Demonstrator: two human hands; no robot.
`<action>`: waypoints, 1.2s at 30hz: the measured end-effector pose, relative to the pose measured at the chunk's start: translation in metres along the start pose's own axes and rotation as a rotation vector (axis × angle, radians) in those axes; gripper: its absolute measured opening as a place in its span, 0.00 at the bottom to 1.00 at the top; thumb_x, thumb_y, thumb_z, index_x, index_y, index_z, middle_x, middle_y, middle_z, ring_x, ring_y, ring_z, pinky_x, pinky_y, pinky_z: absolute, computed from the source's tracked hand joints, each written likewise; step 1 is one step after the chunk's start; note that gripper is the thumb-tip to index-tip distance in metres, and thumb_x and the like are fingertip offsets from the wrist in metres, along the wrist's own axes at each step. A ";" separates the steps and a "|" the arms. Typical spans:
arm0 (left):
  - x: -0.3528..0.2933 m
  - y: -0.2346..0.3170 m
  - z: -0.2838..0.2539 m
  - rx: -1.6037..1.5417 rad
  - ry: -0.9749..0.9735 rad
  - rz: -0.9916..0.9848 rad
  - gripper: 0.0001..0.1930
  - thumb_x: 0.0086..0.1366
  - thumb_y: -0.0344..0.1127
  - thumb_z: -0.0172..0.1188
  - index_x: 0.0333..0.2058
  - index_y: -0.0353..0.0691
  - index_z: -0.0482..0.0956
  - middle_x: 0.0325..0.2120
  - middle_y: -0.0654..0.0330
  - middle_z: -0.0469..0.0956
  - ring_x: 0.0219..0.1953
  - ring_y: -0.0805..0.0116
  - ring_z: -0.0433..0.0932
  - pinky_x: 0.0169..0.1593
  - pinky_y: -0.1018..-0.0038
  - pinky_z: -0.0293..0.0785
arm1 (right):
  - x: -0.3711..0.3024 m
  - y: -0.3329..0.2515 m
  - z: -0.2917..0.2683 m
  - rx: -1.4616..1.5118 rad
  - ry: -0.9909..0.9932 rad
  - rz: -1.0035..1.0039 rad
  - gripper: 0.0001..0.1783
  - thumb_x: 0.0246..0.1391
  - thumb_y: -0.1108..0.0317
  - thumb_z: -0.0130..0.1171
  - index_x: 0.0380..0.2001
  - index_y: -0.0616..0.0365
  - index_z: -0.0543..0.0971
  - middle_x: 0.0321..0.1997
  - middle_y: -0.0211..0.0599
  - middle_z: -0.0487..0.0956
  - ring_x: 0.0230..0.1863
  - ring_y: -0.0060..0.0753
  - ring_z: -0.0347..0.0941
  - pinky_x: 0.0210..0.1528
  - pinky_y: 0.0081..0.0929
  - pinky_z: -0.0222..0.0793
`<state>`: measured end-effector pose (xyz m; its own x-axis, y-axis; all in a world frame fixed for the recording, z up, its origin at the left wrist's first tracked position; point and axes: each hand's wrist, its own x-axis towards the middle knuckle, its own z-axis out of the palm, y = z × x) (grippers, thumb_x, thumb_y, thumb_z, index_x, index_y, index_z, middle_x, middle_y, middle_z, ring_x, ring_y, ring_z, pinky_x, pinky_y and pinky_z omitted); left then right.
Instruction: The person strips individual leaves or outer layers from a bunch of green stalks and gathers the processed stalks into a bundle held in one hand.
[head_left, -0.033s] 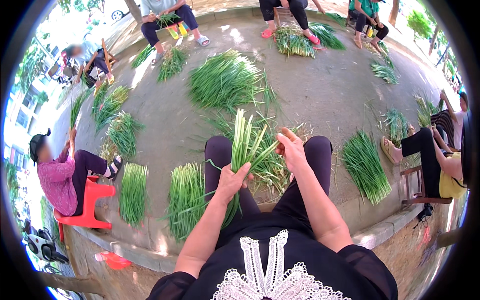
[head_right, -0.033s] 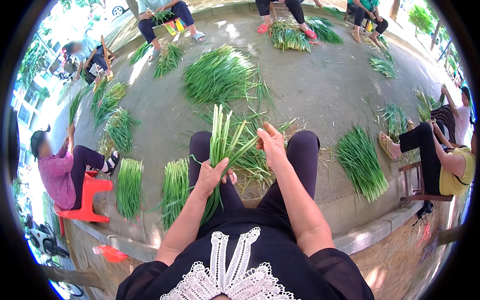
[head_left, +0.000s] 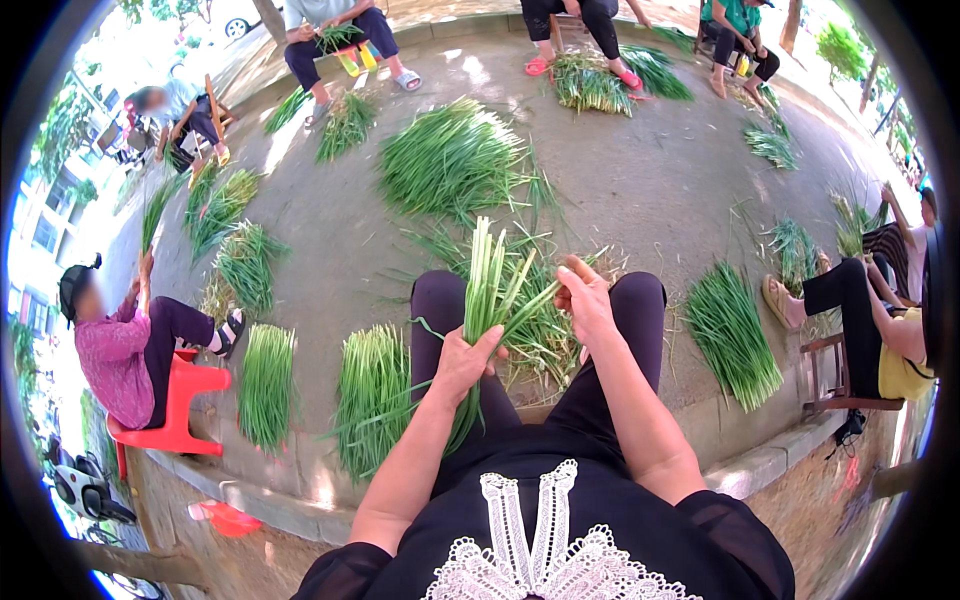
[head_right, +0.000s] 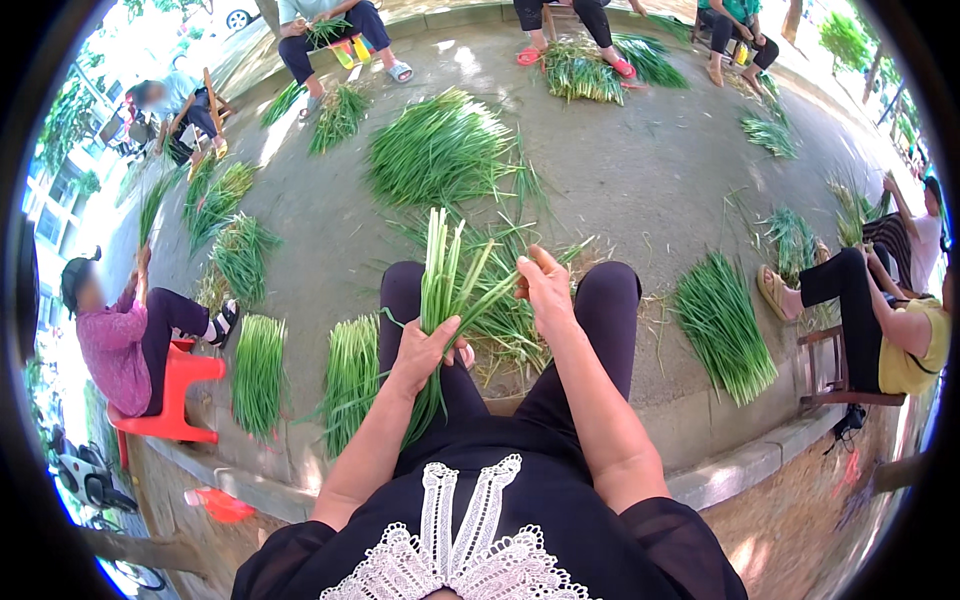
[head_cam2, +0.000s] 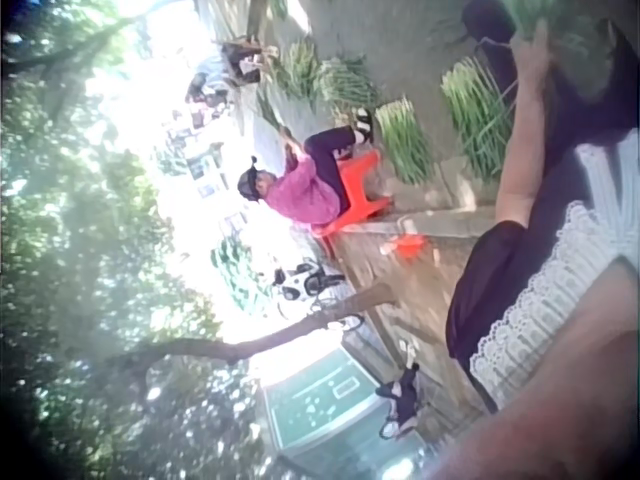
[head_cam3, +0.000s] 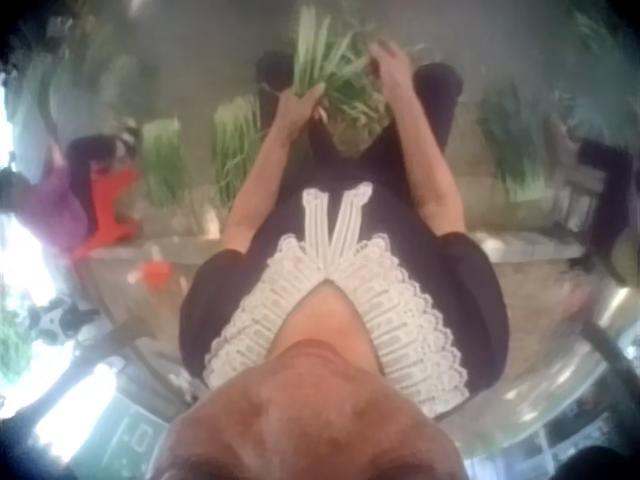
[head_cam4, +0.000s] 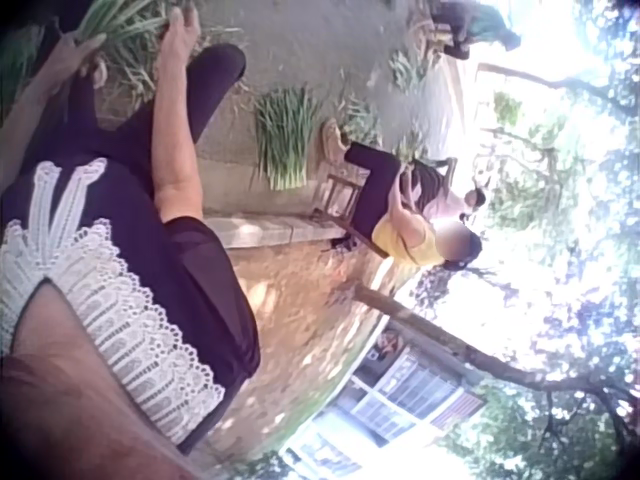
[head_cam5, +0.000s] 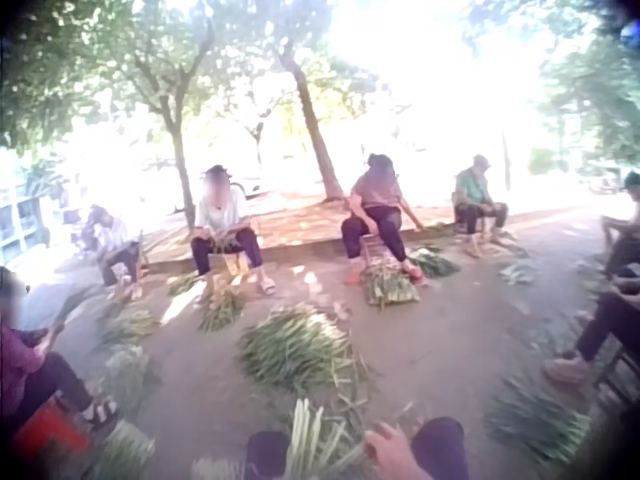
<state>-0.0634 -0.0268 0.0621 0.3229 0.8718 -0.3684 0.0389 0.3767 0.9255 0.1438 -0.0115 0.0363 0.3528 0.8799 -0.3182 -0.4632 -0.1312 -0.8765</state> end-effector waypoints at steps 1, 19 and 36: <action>0.001 -0.001 0.000 0.008 -0.004 0.008 0.09 0.60 0.37 0.57 0.31 0.36 0.75 0.17 0.62 0.75 0.14 0.80 0.68 0.18 0.83 0.63 | 0.000 0.000 0.001 -0.014 0.035 -0.023 0.28 0.52 0.69 0.55 0.56 0.65 0.62 0.29 0.28 0.73 0.24 0.17 0.67 0.22 0.16 0.65; 0.000 -0.003 -0.001 0.025 0.030 0.034 0.09 0.59 0.35 0.57 0.31 0.34 0.76 0.17 0.61 0.75 0.15 0.77 0.71 0.18 0.81 0.65 | -0.041 0.009 0.030 -0.655 -0.304 -0.309 0.40 0.49 0.69 0.54 0.61 0.67 0.48 0.44 0.53 0.74 0.43 0.37 0.73 0.45 0.27 0.67; 0.003 -0.008 -0.005 0.037 -0.050 0.058 0.11 0.59 0.39 0.57 0.34 0.38 0.76 0.17 0.66 0.73 0.13 0.81 0.66 0.16 0.82 0.62 | -0.047 0.001 0.041 -0.553 -0.383 -0.187 0.38 0.51 0.79 0.47 0.61 0.73 0.41 0.37 0.42 0.77 0.35 0.21 0.70 0.36 0.16 0.65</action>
<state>-0.0678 -0.0258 0.0535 0.3728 0.8747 -0.3096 0.0528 0.3132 0.9482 0.0941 -0.0340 0.0653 0.0276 0.9961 -0.0836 0.0949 -0.0858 -0.9918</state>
